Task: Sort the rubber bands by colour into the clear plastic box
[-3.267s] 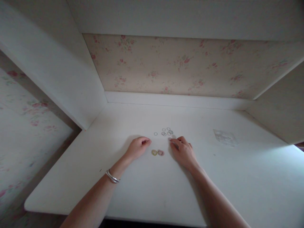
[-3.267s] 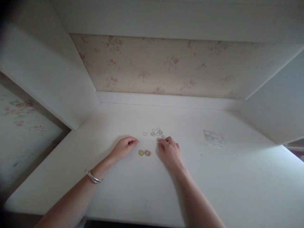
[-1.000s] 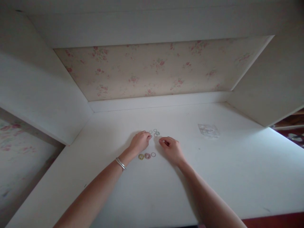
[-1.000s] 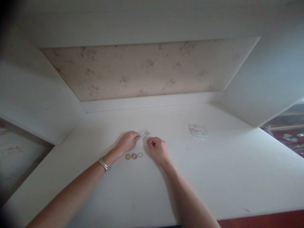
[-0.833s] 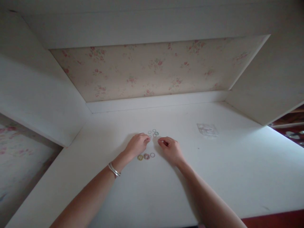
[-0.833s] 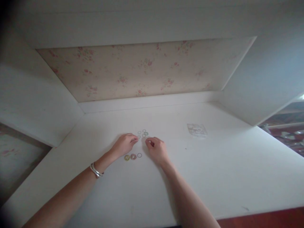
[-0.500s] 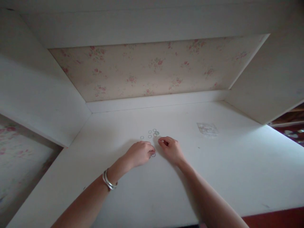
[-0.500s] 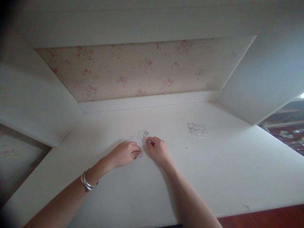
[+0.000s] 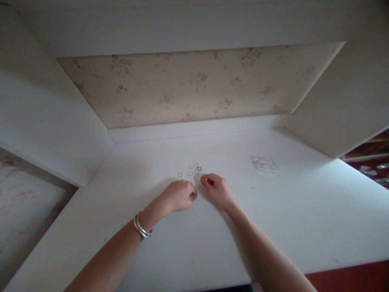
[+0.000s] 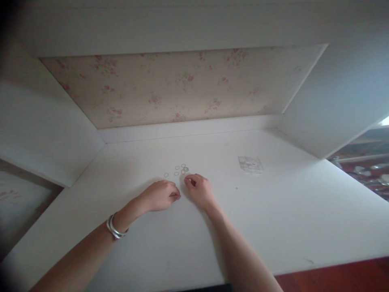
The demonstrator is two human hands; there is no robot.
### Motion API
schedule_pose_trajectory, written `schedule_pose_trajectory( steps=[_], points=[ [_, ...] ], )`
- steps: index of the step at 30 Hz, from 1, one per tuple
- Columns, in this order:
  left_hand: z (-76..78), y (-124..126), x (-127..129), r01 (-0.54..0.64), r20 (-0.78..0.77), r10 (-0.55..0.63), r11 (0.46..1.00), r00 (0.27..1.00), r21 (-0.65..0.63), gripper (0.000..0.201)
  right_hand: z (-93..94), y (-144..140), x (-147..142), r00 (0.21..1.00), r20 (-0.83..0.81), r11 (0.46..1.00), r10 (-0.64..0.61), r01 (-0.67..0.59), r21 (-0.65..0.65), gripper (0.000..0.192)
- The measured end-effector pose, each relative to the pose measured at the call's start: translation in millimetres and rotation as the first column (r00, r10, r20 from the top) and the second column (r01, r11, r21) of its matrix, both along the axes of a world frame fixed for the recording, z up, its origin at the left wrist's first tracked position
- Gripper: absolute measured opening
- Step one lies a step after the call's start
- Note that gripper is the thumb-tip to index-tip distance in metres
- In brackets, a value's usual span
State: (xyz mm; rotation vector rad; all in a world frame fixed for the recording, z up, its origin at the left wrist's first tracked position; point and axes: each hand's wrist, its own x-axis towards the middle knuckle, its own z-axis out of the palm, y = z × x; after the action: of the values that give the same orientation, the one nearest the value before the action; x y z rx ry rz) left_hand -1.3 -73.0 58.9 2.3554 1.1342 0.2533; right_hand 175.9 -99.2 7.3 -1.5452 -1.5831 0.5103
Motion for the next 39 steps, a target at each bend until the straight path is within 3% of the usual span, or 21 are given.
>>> schedule_pose_trajectory(
  steps=[3, 7, 12, 16, 21, 26, 33, 39],
  points=[
    [2.8, -1, 1, 0.105, -0.065, -0.103, 0.994, 0.993, 0.027, 0.021, 1.1, -1, 0, 1.0, 0.009, 1.0, 0.003, -0.003, 0.0, 0.024],
    [6.7, -4, 2, 0.127, -0.12, -0.12, 0.991, 0.986, 0.05, 0.021, 1.5, -1, -1, 1.0, 0.013, 1.0, 0.005, -0.005, -0.002, 0.025],
    [9.6, 1, 0, 0.024, -0.049, -0.021, 0.997, 0.999, 0.07, 0.014, -0.4, -1, -1, 1.0, -0.009, 1.0, -0.015, 0.015, 0.01, 0.025],
    [9.5, 15, -16, -0.095, 0.061, 0.088, 0.988, 0.994, 0.121, 0.021, -1.7, 0, 0, 1.0, -0.001, 1.0, -0.018, 0.018, 0.016, 0.026],
    [-5.6, 21, -51, -0.298, 0.181, 0.289, 0.954, 0.94, 0.024, 0.023, -2.1, -1, 0, 1.0, 0.023, 1.0, -0.016, 0.016, -0.007, 0.025],
    [-31.4, 11, -71, -0.397, 0.214, 0.417, 0.908, 0.883, -0.132, 0.028, -2.9, -1, -7, 0.995, 0.095, 1.0, 0.015, -0.014, -0.008, 0.026],
    [-44.1, 14, -71, -0.409, 0.269, 0.446, 0.894, 0.854, -0.184, 0.026, -2.3, 20, -23, 0.962, 0.272, 1.0, 0.019, -0.016, -0.011, 0.027],
    [-45.2, 16, -76, -0.384, 0.289, 0.424, 0.904, 0.858, -0.188, 0.024, 9.2, 40, -28, 0.832, 0.534, 0.986, 0.148, -0.08, -0.149, 0.031]
  ],
)
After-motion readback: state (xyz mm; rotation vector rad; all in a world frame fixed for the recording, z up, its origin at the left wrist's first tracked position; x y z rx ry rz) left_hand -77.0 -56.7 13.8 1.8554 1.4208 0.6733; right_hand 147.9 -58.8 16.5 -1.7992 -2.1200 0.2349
